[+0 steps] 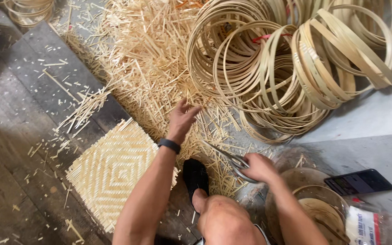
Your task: The person assembles small round bamboo bowls by placing a pre-woven square mat onto a wooden base, fitting a circular bamboo rim over it, and trimming the excess mat with shears. The process is repeated for multiple units, with finished bowls set aside.
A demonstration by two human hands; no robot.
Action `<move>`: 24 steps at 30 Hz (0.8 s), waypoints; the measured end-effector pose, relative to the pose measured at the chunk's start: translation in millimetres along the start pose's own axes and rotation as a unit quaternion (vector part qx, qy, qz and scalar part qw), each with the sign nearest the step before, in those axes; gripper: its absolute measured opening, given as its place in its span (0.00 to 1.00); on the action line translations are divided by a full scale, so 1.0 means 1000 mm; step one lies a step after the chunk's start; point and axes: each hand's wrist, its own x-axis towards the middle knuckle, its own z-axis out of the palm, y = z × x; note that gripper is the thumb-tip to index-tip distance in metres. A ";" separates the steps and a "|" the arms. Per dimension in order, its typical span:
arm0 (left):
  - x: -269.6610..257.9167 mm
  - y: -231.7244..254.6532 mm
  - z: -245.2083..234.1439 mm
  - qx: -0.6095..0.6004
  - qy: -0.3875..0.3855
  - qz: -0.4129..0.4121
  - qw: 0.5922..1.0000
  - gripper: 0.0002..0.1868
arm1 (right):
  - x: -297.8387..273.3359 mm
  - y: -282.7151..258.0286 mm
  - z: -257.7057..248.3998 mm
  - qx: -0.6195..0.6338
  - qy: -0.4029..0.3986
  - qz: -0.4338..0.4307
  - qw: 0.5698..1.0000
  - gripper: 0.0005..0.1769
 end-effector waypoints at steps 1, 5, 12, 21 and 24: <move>-0.004 0.000 -0.017 0.000 0.026 0.008 1.000 0.46 | 0.024 -0.009 0.012 -0.007 0.057 -0.023 0.998 0.19; -0.026 -0.002 -0.088 0.037 0.102 0.056 0.992 0.41 | 0.078 -0.051 0.038 0.039 0.124 -0.107 0.986 0.26; -0.075 -0.033 -0.170 0.061 0.172 0.048 0.982 0.36 | 0.020 -0.023 -0.067 0.009 0.659 -0.391 0.643 0.48; -0.113 -0.067 -0.174 0.021 0.133 0.062 0.989 0.31 | 0.002 0.112 -0.251 -0.009 0.546 -0.078 0.834 0.21; -0.121 -0.068 -0.178 0.025 0.139 0.060 0.988 0.30 | -0.009 0.114 -0.237 -0.026 0.570 -0.176 0.802 0.13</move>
